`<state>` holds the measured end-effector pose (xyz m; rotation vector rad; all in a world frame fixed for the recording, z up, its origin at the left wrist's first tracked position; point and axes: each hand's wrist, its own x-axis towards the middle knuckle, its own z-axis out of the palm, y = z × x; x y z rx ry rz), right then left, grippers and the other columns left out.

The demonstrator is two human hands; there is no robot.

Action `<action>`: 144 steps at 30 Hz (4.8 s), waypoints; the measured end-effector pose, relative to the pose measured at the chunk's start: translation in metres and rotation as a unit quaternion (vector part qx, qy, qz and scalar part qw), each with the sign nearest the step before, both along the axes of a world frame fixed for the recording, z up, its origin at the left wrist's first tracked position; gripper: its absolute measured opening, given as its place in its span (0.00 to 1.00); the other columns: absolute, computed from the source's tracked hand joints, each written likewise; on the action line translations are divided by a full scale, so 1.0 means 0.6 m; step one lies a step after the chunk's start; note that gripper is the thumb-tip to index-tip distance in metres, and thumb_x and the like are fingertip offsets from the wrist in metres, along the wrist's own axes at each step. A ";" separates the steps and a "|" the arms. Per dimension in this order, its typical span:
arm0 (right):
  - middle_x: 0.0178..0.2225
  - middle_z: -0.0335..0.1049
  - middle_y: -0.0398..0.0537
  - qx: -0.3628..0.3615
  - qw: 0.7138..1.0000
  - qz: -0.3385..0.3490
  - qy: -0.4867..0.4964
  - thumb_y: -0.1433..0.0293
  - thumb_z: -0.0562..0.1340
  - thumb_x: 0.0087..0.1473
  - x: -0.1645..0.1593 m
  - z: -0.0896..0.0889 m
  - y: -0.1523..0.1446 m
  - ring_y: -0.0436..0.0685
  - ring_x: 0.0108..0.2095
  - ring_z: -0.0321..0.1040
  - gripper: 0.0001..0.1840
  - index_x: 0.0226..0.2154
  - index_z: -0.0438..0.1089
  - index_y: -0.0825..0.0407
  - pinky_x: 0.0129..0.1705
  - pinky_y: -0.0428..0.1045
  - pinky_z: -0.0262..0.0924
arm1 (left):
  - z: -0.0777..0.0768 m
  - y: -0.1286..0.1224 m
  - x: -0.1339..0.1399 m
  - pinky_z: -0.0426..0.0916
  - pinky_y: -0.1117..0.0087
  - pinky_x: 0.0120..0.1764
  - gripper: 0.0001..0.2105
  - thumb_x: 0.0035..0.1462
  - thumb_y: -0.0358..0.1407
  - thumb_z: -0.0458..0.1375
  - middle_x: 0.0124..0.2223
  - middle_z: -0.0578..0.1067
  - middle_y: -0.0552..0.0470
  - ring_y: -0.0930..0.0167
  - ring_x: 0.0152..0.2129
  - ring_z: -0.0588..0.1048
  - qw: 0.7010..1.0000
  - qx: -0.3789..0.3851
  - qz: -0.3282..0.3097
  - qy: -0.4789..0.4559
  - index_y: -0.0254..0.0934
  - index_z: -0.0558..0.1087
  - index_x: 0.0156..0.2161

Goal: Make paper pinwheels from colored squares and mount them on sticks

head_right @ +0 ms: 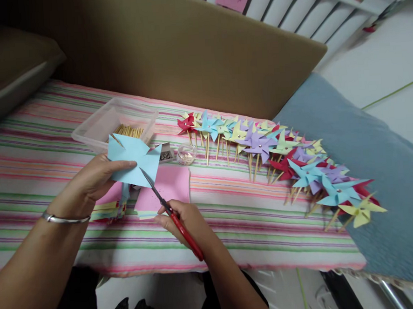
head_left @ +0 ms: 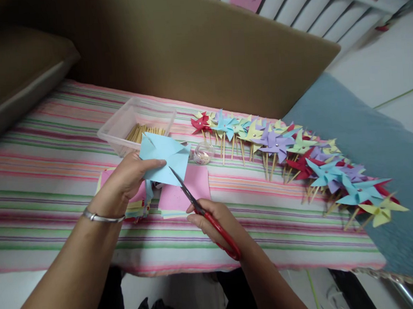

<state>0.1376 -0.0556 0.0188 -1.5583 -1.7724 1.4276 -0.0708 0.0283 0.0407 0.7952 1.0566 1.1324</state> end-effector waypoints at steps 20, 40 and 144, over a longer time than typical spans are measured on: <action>0.29 0.63 0.41 0.096 0.958 -0.176 0.202 0.65 0.62 0.48 0.056 0.006 0.025 0.49 0.25 0.61 0.21 0.45 0.60 0.49 0.26 0.46 0.58 | -0.041 -0.031 0.069 0.65 0.71 0.22 0.02 0.38 0.31 0.63 0.22 0.76 0.50 0.68 0.18 0.71 0.949 -0.044 -0.288 0.119 0.37 0.77 0.23; 0.29 0.59 0.38 0.130 0.886 -0.304 0.325 0.69 0.62 0.46 0.014 -0.029 0.037 0.45 0.19 0.59 0.19 0.42 0.60 0.47 0.19 0.43 0.61 | -0.055 -0.058 0.135 0.71 0.68 0.37 0.12 0.42 0.35 0.67 0.33 0.80 0.50 0.67 0.30 0.76 0.981 -0.070 -0.142 -0.116 0.35 0.77 0.35; 0.26 0.70 0.41 0.080 0.850 -0.364 0.372 0.64 0.66 0.42 0.001 -0.007 0.096 0.50 0.29 0.65 0.12 0.28 0.70 0.54 0.33 0.47 0.61 | -0.059 -0.020 0.107 0.67 0.70 0.37 0.13 0.42 0.36 0.67 0.36 0.78 0.50 0.71 0.32 0.75 0.996 -0.016 -0.023 -0.088 0.35 0.76 0.36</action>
